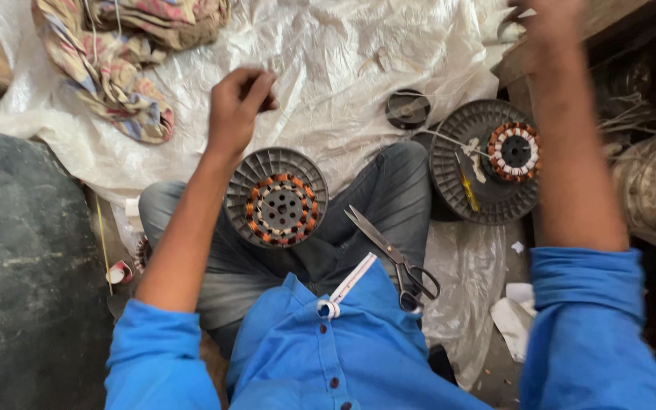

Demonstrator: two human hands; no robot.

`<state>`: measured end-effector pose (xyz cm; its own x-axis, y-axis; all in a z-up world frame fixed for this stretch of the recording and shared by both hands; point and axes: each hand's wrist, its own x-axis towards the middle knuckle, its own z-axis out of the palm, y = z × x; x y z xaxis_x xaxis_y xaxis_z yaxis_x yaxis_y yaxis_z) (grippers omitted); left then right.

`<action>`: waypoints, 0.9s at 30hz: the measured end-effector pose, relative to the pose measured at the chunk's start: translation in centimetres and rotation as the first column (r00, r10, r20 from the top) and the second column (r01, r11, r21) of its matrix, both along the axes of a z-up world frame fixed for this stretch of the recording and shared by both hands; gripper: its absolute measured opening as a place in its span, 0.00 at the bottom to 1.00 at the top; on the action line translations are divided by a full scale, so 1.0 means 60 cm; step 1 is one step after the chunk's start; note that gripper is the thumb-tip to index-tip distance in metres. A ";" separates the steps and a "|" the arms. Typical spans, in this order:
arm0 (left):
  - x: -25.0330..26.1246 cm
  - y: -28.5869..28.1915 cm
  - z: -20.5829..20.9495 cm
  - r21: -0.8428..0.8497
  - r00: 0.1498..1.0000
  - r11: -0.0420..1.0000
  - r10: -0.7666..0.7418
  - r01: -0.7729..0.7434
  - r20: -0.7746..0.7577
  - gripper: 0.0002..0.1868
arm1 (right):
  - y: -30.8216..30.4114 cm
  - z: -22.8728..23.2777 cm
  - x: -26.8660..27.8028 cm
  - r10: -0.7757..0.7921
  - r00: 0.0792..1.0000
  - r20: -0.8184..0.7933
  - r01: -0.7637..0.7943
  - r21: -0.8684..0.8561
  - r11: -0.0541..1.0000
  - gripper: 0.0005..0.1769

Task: The person sits on the floor and works on a circular electrical component, likely a stator. They use their hands to tie and secure white string around the copper windings and use scissors to cut the string. The person also handles a second similar component nearby.

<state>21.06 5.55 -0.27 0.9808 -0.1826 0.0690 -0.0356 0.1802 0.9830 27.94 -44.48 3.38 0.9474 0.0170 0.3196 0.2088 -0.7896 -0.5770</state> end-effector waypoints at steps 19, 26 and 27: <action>-0.017 0.090 0.017 0.280 0.940 0.925 0.170 -0.255 0.295 0.12 | 0.081 -0.075 0.022 0.288 0.957 0.017 -0.270 0.406 0.873 0.06; -0.186 0.150 -0.115 0.417 0.931 0.833 0.313 -0.364 0.188 0.08 | -0.105 -0.192 0.057 -0.055 0.941 0.335 0.209 -0.445 0.870 0.20; -0.215 0.167 -0.118 0.464 0.914 0.788 0.323 -0.404 0.247 0.08 | -0.113 -0.208 0.051 -0.119 0.942 0.313 0.256 -0.445 0.858 0.24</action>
